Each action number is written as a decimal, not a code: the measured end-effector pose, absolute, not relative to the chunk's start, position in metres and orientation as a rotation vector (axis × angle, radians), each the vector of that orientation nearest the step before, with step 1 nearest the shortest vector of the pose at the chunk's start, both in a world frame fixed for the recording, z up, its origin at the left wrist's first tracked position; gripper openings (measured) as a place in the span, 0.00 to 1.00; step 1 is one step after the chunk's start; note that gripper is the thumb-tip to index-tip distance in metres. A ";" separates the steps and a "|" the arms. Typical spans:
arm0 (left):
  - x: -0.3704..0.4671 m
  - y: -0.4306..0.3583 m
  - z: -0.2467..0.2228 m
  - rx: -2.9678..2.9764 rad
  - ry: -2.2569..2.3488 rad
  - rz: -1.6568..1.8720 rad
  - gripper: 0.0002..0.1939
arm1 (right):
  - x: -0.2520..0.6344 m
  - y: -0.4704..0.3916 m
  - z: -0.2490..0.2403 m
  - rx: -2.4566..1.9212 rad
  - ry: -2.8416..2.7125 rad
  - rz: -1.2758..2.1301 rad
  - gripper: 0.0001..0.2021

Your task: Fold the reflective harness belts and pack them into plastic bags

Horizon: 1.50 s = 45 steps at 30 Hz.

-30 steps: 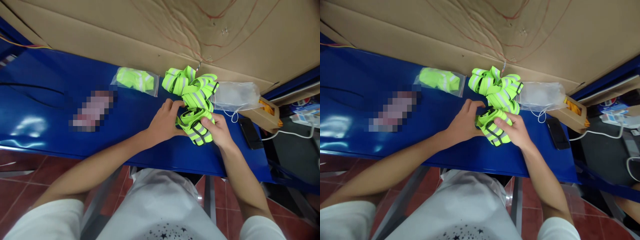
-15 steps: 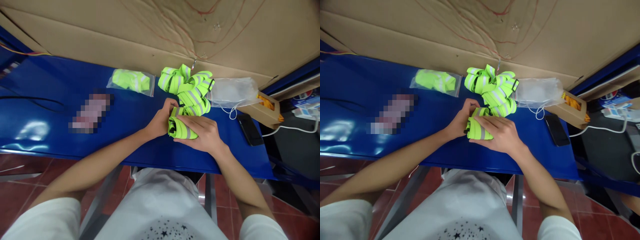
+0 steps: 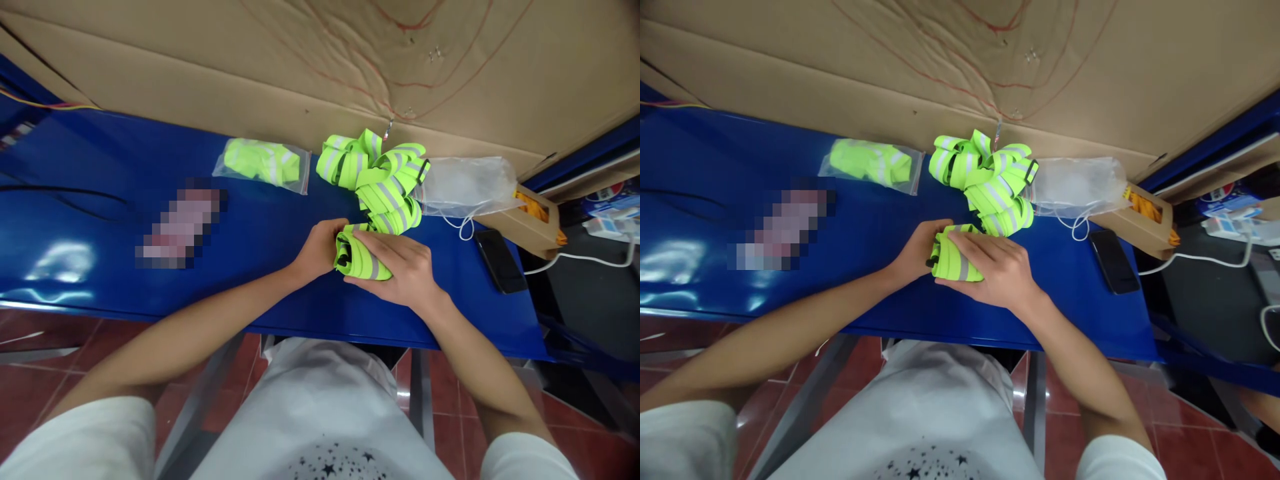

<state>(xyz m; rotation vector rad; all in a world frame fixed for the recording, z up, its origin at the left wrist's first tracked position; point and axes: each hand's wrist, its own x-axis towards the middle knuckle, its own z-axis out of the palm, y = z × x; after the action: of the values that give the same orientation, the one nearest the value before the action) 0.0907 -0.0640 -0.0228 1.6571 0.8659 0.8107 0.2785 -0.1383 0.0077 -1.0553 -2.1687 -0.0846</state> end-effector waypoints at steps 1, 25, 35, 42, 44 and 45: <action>0.090 -0.064 -0.022 1.683 0.837 0.761 0.14 | 0.278 -0.139 0.007 -1.053 -2.180 -0.084 0.32; 0.111 -0.081 -0.031 1.022 0.782 1.059 0.27 | 0.260 -0.123 -0.018 -1.406 -1.354 0.684 0.25; 0.106 -0.070 -0.021 1.033 0.687 0.858 0.19 | 0.260 -0.122 -0.033 -1.373 -1.496 0.411 0.22; 0.105 -0.068 -0.017 0.962 0.627 0.747 0.20 | 0.260 -0.126 -0.024 -1.319 -1.532 0.433 0.25; 0.104 -0.067 -0.018 0.917 0.583 0.671 0.24 | 0.262 -0.124 -0.025 -1.345 -1.446 0.488 0.22; 0.104 -0.066 -0.019 0.894 0.553 0.632 0.26 | 0.262 -0.122 -0.026 -1.359 -1.405 0.516 0.22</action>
<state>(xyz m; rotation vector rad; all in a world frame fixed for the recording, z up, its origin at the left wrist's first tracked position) 0.1039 -0.0661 -0.0188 0.8944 0.5529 0.6319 0.2624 -0.1220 -0.0263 -1.3587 -1.4045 0.5162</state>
